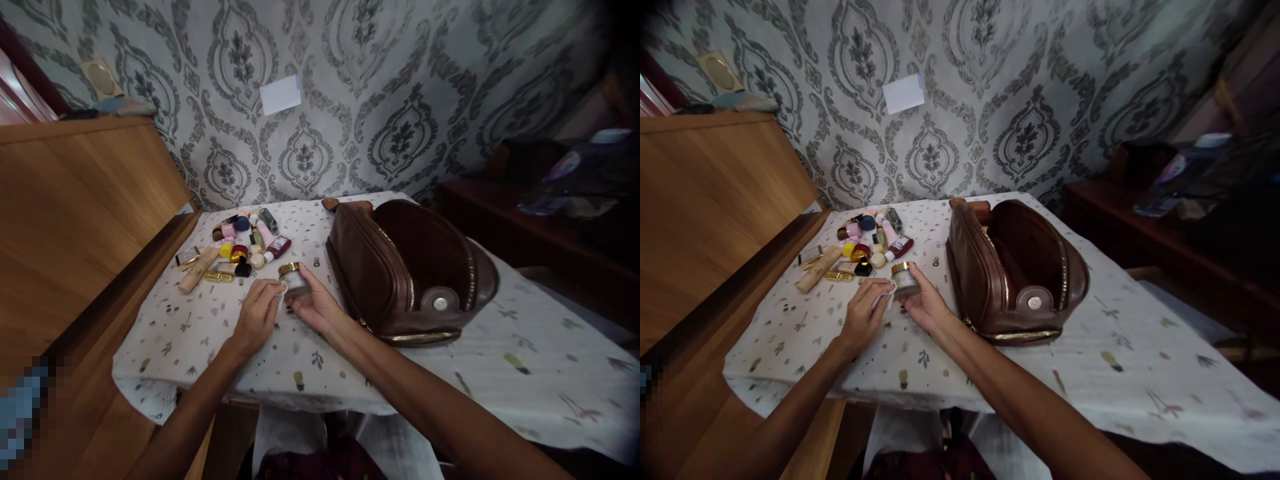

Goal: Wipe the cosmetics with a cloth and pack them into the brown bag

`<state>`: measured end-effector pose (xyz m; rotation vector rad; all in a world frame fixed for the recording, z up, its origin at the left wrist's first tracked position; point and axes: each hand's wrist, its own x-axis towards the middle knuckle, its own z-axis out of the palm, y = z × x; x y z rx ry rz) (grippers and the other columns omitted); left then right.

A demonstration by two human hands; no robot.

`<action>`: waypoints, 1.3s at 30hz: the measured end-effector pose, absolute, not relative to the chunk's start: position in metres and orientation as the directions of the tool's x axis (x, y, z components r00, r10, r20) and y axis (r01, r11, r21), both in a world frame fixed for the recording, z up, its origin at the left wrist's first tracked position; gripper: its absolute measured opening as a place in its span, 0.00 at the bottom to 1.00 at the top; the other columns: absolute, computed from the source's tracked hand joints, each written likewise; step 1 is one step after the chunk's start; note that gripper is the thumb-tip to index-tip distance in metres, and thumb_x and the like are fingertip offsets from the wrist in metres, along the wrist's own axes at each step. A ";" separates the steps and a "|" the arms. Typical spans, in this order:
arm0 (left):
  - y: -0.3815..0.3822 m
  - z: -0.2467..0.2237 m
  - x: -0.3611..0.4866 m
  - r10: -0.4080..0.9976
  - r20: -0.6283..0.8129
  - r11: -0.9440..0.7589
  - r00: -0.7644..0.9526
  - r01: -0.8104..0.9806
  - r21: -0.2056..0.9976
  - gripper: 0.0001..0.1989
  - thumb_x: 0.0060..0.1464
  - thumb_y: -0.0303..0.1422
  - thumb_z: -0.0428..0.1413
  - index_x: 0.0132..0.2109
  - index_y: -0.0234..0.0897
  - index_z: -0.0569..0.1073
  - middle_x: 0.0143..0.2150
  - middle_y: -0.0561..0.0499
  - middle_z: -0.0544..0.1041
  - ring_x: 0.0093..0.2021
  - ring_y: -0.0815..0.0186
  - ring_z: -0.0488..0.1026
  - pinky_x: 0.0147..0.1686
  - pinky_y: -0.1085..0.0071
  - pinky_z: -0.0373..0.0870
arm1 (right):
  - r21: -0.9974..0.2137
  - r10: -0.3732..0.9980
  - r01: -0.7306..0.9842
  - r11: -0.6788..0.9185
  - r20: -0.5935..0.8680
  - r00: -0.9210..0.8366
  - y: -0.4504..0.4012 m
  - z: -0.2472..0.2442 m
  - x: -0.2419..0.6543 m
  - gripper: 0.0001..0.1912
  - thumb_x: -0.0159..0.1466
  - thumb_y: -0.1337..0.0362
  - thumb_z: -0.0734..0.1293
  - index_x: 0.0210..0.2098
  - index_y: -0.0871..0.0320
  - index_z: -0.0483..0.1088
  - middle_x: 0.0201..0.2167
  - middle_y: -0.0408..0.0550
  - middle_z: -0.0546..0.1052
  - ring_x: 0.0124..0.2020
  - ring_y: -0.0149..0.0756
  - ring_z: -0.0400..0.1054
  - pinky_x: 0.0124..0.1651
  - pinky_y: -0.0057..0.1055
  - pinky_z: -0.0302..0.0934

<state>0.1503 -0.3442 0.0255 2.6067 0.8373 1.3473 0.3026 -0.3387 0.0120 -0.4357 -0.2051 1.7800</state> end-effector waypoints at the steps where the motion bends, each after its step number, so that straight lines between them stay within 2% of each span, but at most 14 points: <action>1: -0.342 0.026 0.150 0.517 0.730 -0.839 0.447 0.431 0.331 0.09 0.64 0.24 0.49 0.47 0.38 0.71 0.44 0.46 0.74 0.48 0.63 0.72 0.49 0.66 0.70 | -0.366 0.959 -0.892 -0.267 -0.196 -0.207 -0.339 0.012 0.303 0.07 0.65 0.62 0.69 0.33 0.58 0.73 0.28 0.42 0.80 0.27 0.31 0.72 0.31 0.27 0.66; 4: -0.335 0.030 0.148 0.557 0.736 -0.807 0.384 0.458 0.373 0.09 0.63 0.24 0.50 0.46 0.38 0.72 0.44 0.47 0.73 0.47 0.64 0.72 0.48 0.67 0.70 | -0.383 0.945 -0.870 -0.310 -0.227 -0.237 -0.340 0.010 0.301 0.09 0.68 0.61 0.66 0.34 0.59 0.73 0.28 0.44 0.80 0.28 0.34 0.72 0.31 0.30 0.67; 8: -0.337 0.031 0.148 0.560 0.735 -0.804 0.382 0.463 0.372 0.09 0.64 0.24 0.49 0.46 0.37 0.71 0.43 0.47 0.73 0.46 0.64 0.72 0.48 0.67 0.70 | -0.390 0.949 -0.867 -0.310 -0.183 -0.258 -0.343 0.010 0.299 0.10 0.66 0.57 0.69 0.35 0.58 0.73 0.30 0.43 0.80 0.30 0.33 0.72 0.32 0.29 0.67; 13: -0.347 0.024 0.150 0.546 0.721 -0.817 0.427 0.461 0.346 0.10 0.64 0.26 0.49 0.50 0.39 0.69 0.43 0.47 0.75 0.46 0.62 0.72 0.48 0.66 0.70 | -0.388 0.969 -0.888 -0.245 -0.126 -0.212 -0.344 0.014 0.300 0.04 0.63 0.63 0.71 0.35 0.58 0.74 0.30 0.42 0.80 0.30 0.31 0.72 0.32 0.26 0.66; 17: -0.339 0.027 0.148 0.598 0.721 -0.775 0.351 0.485 0.406 0.06 0.64 0.28 0.50 0.47 0.39 0.69 0.42 0.48 0.74 0.45 0.62 0.73 0.46 0.66 0.71 | -0.380 0.965 -0.888 -0.258 -0.143 -0.219 -0.342 0.011 0.300 0.04 0.62 0.66 0.72 0.35 0.58 0.73 0.30 0.42 0.80 0.29 0.32 0.73 0.32 0.28 0.67; 20: -0.335 0.031 0.147 0.617 0.724 -0.754 0.308 0.496 0.431 0.05 0.63 0.28 0.50 0.45 0.39 0.69 0.42 0.47 0.73 0.45 0.61 0.72 0.46 0.65 0.70 | -0.371 0.953 -0.879 -0.299 -0.159 -0.257 -0.341 0.007 0.301 0.05 0.63 0.64 0.71 0.36 0.58 0.73 0.30 0.44 0.80 0.30 0.34 0.74 0.33 0.30 0.68; 23: -0.340 0.031 0.147 0.591 0.723 -0.781 0.359 0.479 0.401 0.06 0.63 0.27 0.49 0.44 0.39 0.70 0.43 0.47 0.72 0.46 0.62 0.72 0.48 0.65 0.70 | -0.360 0.939 -0.867 -0.343 -0.165 -0.303 -0.341 0.007 0.302 0.07 0.65 0.61 0.69 0.37 0.59 0.73 0.30 0.45 0.80 0.30 0.35 0.74 0.33 0.31 0.69; 26: -0.346 0.030 0.147 0.569 0.714 -0.805 0.407 0.453 0.383 0.07 0.64 0.27 0.49 0.44 0.39 0.71 0.43 0.47 0.73 0.46 0.63 0.72 0.48 0.66 0.70 | -0.348 0.949 -0.883 -0.315 -0.147 -0.280 -0.343 0.010 0.302 0.10 0.67 0.58 0.68 0.37 0.60 0.73 0.31 0.45 0.80 0.30 0.33 0.73 0.34 0.29 0.69; 32: -0.333 0.035 0.144 0.615 0.713 -0.765 0.337 0.474 0.436 0.07 0.63 0.29 0.50 0.45 0.39 0.71 0.42 0.48 0.76 0.45 0.62 0.74 0.45 0.66 0.70 | -0.381 0.958 -0.879 -0.287 -0.135 -0.254 -0.347 0.011 0.296 0.08 0.60 0.63 0.74 0.37 0.57 0.73 0.33 0.43 0.80 0.32 0.33 0.73 0.34 0.29 0.68; 35: -0.333 0.035 0.142 0.632 0.705 -0.749 0.320 0.485 0.451 0.06 0.62 0.29 0.51 0.43 0.39 0.71 0.40 0.49 0.76 0.42 0.62 0.74 0.43 0.67 0.70 | -0.398 0.952 -0.865 -0.306 -0.142 -0.272 -0.345 0.009 0.298 0.09 0.61 0.61 0.73 0.37 0.57 0.73 0.32 0.44 0.80 0.31 0.34 0.73 0.33 0.30 0.68; 39: -0.341 0.033 0.141 0.634 0.666 -0.762 0.393 0.467 0.449 0.06 0.62 0.28 0.50 0.41 0.39 0.71 0.37 0.50 0.75 0.41 0.62 0.73 0.43 0.68 0.69 | -0.363 0.931 -0.858 -0.365 -0.148 -0.334 -0.341 0.006 0.303 0.10 0.65 0.57 0.69 0.38 0.58 0.72 0.31 0.45 0.80 0.30 0.34 0.74 0.33 0.30 0.68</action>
